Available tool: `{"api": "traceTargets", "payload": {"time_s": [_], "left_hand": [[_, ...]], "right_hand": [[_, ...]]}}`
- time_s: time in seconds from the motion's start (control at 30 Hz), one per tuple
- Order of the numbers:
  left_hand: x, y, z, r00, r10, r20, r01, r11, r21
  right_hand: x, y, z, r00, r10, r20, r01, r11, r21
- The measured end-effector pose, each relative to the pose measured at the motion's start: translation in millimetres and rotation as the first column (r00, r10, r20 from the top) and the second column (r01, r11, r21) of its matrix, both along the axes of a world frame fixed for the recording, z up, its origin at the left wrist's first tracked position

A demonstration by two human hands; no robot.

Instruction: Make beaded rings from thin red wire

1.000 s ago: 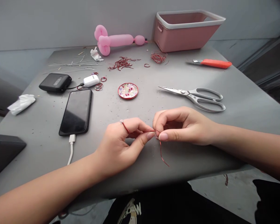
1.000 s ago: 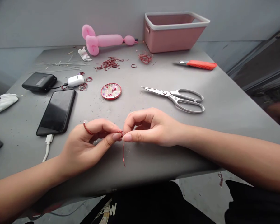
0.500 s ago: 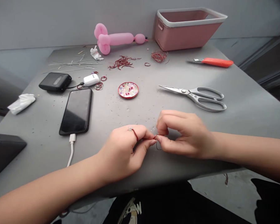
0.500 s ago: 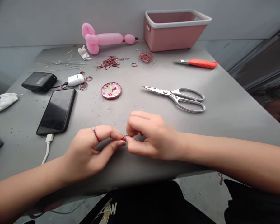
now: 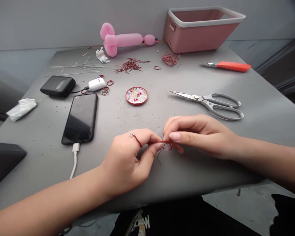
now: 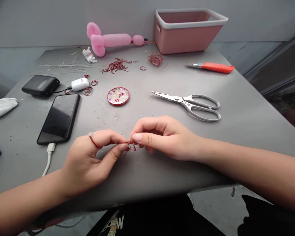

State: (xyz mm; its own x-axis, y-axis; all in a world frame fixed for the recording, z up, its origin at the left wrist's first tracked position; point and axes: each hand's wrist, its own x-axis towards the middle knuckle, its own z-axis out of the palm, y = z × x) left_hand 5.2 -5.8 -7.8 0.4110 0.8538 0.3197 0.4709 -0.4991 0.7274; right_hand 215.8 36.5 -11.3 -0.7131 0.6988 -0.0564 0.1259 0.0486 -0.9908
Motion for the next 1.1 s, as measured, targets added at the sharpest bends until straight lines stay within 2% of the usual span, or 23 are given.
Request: {"api": "traceTargets", "payload": {"time_s": [0.07,0.13,0.17,0.23,0.3,0.37,0.4,0.43,0.47,0.6,0.67,0.73,0.8,0.93,1.0,1.1], "left_hand": [[0.3,0.6,-0.2,1.000,0.002,0.018,-0.002,0.999,-0.038],[0.8,1.2,-0.5,0.999,-0.015,0.029,0.018,0.995,-0.093],[1.1,1.6,-0.4,0.999,-0.031,0.041,0.036,0.990,-0.139],[1.7,2.6,0.2,0.996,-0.046,0.081,0.067,0.959,-0.277],[2.5,3.8,0.9,0.988,-0.040,0.152,0.103,0.895,-0.435],[3.4,4.6,1.1,0.972,-0.035,0.232,0.160,0.823,-0.545],[3.8,4.6,1.1,0.963,-0.039,0.266,0.190,0.798,-0.571],[4.1,4.5,0.9,0.956,-0.042,0.290,0.211,0.786,-0.581],[4.4,4.2,0.8,0.952,-0.040,0.302,0.217,0.785,-0.580],[4.5,2.6,0.7,0.950,0.006,0.313,0.178,0.812,-0.556],[4.3,2.7,0.7,0.952,0.013,0.307,0.169,0.812,-0.558],[4.2,2.9,0.5,0.960,0.007,0.280,0.156,0.817,-0.556],[4.2,2.8,0.2,0.971,-0.005,0.239,0.137,0.831,-0.538],[4.4,1.5,-0.2,0.986,-0.009,0.166,0.083,0.894,-0.441],[4.1,1.6,0.1,0.989,-0.033,0.144,0.092,0.901,-0.423],[2.8,3.3,1.6,0.979,-0.135,0.151,0.193,0.847,-0.495]], "right_hand": [[-0.1,0.4,-0.3,0.999,0.032,-0.003,-0.032,0.997,-0.071],[-1.2,-0.7,-1.0,0.999,0.047,0.001,-0.047,0.995,-0.086],[-2.0,-1.5,-1.4,0.999,0.036,0.012,-0.035,0.998,-0.055],[-3.2,-3.3,-1.8,0.999,-0.017,0.048,0.011,0.993,0.119],[-3.7,-5.2,-2.1,0.993,-0.090,0.076,0.055,0.923,0.381],[-3.5,-7.3,-2.9,0.986,-0.148,0.076,0.074,0.800,0.596],[-3.3,-8.2,-3.4,0.984,-0.164,0.063,0.083,0.749,0.657],[-3.2,-9.0,-3.9,0.983,-0.173,0.052,0.091,0.721,0.686],[-3.3,-9.5,-4.3,0.984,-0.171,0.044,0.094,0.720,0.688],[-5.1,-9.3,-4.3,0.997,-0.070,0.037,0.039,0.845,0.533],[-5.7,-8.7,-3.4,0.998,-0.049,0.025,0.029,0.856,0.517],[-5.3,-8.3,-2.4,0.998,-0.056,0.027,0.028,0.802,0.597],[-3.7,-7.8,-1.3,0.998,-0.055,0.029,0.020,0.715,0.699],[2.0,-5.8,-0.2,0.993,-0.101,0.056,0.013,0.584,0.812],[5.2,-5.7,-1.9,0.981,-0.176,0.085,0.030,0.565,0.825],[8.6,-8.5,-6.2,0.959,-0.259,0.114,0.063,0.588,0.806]]}}
